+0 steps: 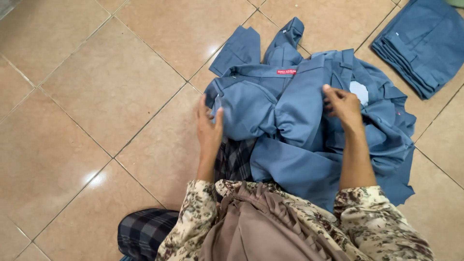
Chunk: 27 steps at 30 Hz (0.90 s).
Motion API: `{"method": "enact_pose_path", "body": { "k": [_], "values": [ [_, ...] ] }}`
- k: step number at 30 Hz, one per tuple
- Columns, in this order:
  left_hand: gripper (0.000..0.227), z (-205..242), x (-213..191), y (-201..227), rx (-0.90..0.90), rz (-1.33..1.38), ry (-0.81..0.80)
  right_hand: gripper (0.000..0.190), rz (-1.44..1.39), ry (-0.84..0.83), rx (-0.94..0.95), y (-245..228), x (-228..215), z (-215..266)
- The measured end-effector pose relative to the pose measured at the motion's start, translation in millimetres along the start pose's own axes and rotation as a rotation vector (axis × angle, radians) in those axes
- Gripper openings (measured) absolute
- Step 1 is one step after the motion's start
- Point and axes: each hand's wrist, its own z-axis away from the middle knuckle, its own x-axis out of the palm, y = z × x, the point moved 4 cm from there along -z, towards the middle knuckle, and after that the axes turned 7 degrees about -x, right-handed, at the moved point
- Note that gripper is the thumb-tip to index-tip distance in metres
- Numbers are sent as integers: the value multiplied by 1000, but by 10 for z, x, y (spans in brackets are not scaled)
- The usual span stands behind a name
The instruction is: A person sits on the floor and folds blue pants into neat rectangles before stacking them.
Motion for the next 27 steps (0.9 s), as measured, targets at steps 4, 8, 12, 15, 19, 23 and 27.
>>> {"method": "enact_pose_path", "body": {
  "k": [4, 8, 12, 15, 19, 23, 27],
  "values": [
    [69, -186, 253, 62, 28, -106, 8, 67, 267, -44, -126, -276, 287, -40],
    [104, -508, 663, -439, -281, -556, -77, 40, 486, 8, -358, -509, 552, -139],
    [103, -752, 1197, -1327, -279, -716, -46, 39, 548, -20, -513, -1130, 841, 17],
    [52, -693, 949, -1115, -375, -617, -85, 32, 545, -35, -647, -1345, 1213, -49],
    [48, -805, 528, -1015, -404, -482, 1, 29, 536, -75, -737, -1929, 1693, 3],
    [57, -798, -338, -365, -373, -30, 54, 23, 455, 0, -955, -2704, 2151, 147],
    [56, -855, -931, -262, -436, 310, 194, 20, 401, 98, -1198, -3300, 2759, 554]
  ]
}}
